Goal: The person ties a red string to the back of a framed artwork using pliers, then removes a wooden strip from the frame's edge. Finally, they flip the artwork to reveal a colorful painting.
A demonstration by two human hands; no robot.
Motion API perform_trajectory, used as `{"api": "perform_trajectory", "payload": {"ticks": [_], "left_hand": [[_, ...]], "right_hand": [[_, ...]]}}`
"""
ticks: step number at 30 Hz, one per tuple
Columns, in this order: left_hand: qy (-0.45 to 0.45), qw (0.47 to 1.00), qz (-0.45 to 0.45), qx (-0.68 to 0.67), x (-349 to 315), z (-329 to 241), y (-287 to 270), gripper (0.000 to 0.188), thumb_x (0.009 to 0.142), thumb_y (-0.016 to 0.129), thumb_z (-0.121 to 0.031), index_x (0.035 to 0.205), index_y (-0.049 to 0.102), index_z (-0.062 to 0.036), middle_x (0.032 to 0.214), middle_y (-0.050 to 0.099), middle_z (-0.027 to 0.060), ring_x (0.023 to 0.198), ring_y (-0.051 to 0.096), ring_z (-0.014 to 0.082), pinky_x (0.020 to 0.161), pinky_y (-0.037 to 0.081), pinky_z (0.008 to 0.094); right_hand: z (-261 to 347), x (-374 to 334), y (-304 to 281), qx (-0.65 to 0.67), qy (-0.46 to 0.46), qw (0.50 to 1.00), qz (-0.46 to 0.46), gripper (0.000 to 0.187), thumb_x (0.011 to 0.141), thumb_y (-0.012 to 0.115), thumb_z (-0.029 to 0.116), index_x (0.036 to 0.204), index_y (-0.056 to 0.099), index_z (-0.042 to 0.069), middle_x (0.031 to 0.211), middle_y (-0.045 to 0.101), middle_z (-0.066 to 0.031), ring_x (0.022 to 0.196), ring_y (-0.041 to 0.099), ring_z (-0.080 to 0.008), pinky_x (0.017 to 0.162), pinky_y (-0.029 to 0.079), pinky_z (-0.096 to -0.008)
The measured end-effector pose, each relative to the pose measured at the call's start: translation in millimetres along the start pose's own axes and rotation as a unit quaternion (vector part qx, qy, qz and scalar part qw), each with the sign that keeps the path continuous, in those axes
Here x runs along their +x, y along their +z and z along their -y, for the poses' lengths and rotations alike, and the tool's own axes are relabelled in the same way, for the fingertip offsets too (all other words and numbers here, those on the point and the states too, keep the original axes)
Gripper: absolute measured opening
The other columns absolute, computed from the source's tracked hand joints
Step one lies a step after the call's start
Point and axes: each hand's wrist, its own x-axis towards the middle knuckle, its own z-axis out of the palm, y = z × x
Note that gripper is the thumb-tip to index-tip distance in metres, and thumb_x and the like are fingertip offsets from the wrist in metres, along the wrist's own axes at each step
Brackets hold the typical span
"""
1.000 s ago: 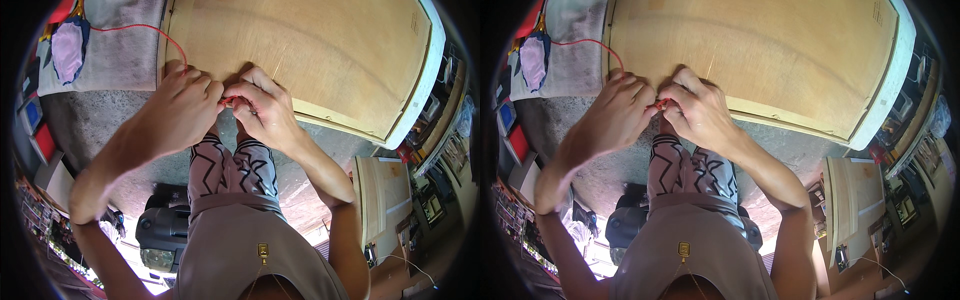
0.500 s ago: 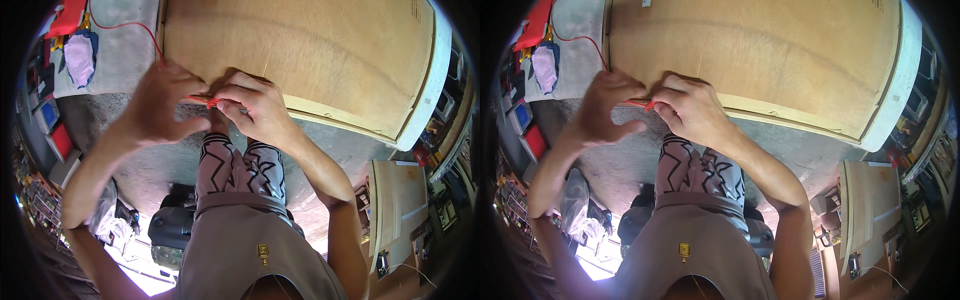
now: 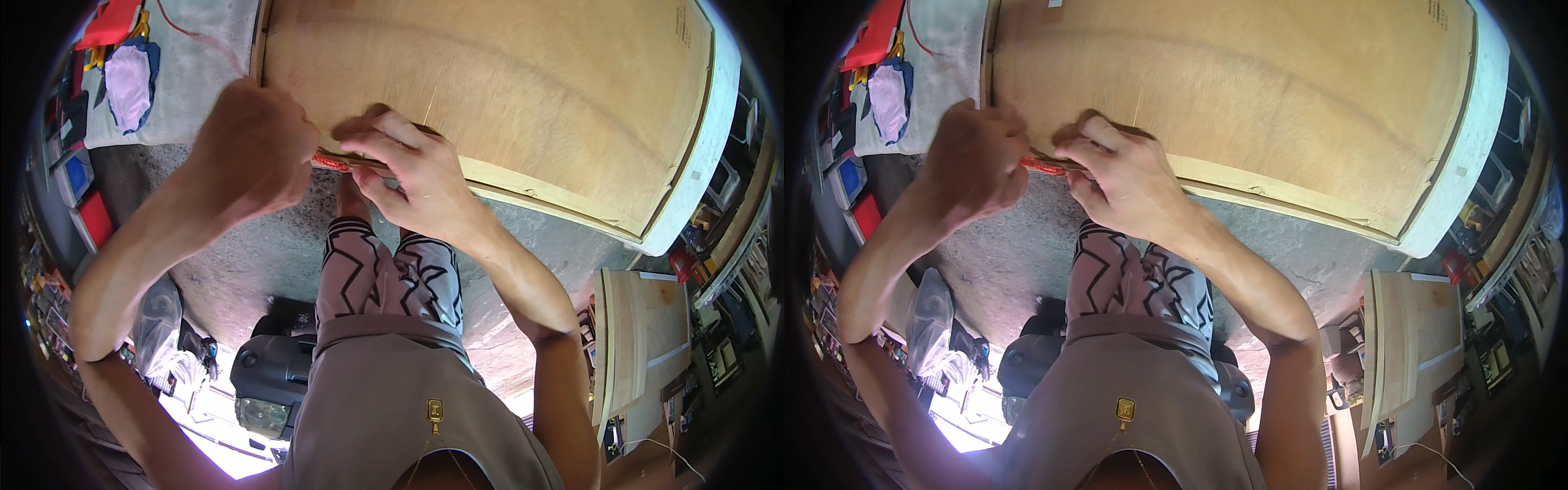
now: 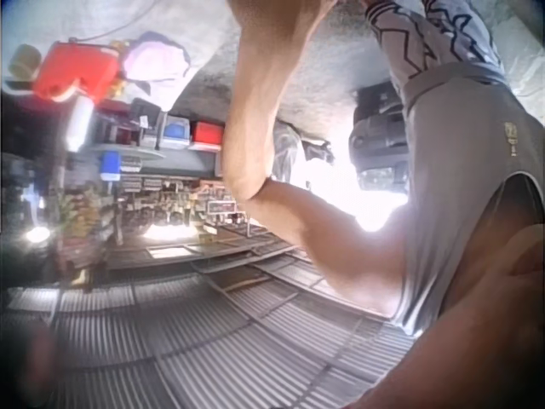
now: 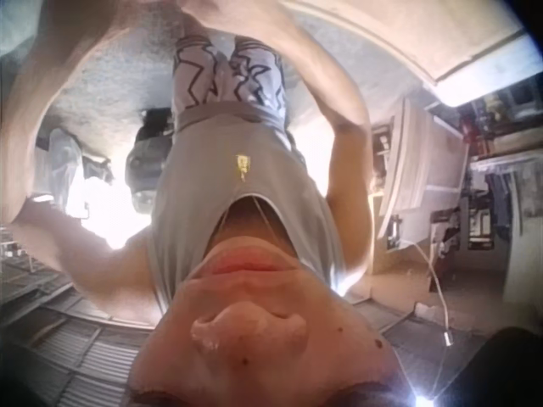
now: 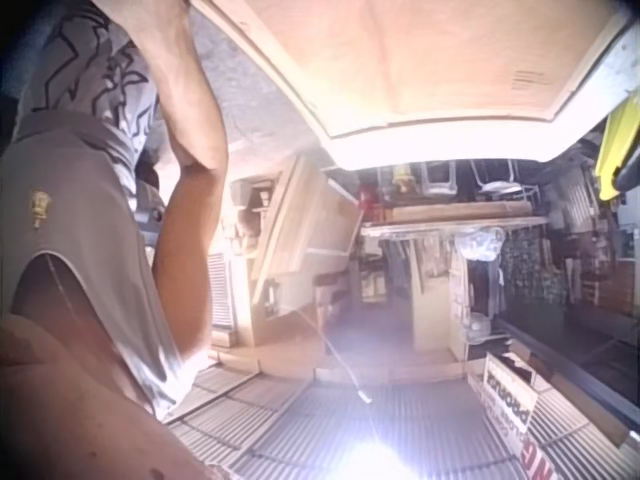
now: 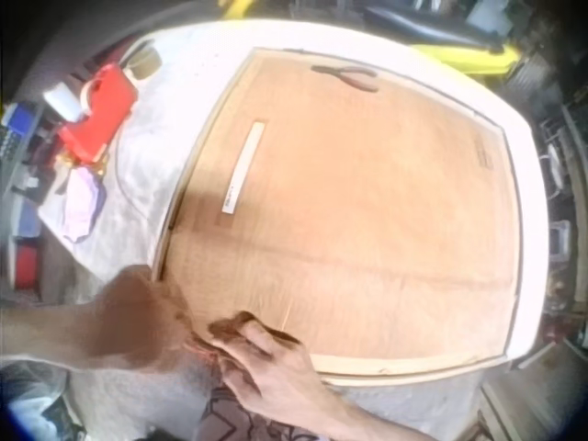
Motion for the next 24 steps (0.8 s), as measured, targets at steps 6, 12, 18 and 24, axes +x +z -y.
{"api": "perform_trajectory", "payload": {"ticks": [6,12,18,24], "left_hand": [[0.077,0.977,-0.19,0.052,-4.5,4.4,-8.8,0.015,0.061,0.073,-0.014,0.063,0.058,-0.0111,0.076,0.059,0.0017,0.059,0.056,0.0182,0.055,0.043,0.033],[-0.031,0.942,-0.307,-0.129,-20.8,-14.7,11.4,0.029,0.064,0.076,-0.006,0.059,0.047,-0.0073,0.063,0.047,0.0029,0.048,0.043,0.0208,0.046,0.032,0.0335],[-0.094,0.96,-0.17,-0.202,-72.0,-16.5,50.9,0.035,0.075,0.076,-0.018,0.055,0.049,-0.0073,0.058,0.044,0.0038,0.049,0.041,0.0229,0.046,0.033,0.0361],[-0.193,0.947,-0.25,-0.065,-51.2,-49.4,42.6,0.015,0.084,0.071,-0.025,0.092,0.07,-0.0116,0.078,0.065,-0.0015,0.084,0.06,0.0181,0.085,0.037,0.0404]], "right_hand": [[8.5,12.1,-3.7,0.0,-0.003,0.999,0.04,0.019,0.081,0.067,0.008,0.1,0.069,0.006,0.093,0.062,-0.0076,0.077,0.065,-0.0279,0.065,0.052,-0.0395],[10.6,28.3,-15.0,0.068,0.127,0.978,0.153,0.013,0.084,0.066,0.01,0.094,0.071,0.003,0.08,0.066,-0.0126,0.073,0.065,-0.0315,0.068,0.051,-0.0417],[10.7,29.3,-23.9,0.167,0.25,0.936,0.184,0.013,0.094,0.063,0.011,0.101,0.065,0.0,0.074,0.059,-0.0013,0.067,0.055,-0.0107,0.063,0.046,-0.026],[7.9,31.2,-18.9,0.148,0.176,0.945,0.232,0.01,0.098,0.057,0.009,0.104,0.06,0.001,0.086,0.057,-0.0009,0.078,0.051,-0.0082,0.07,0.043,-0.0226]]}}
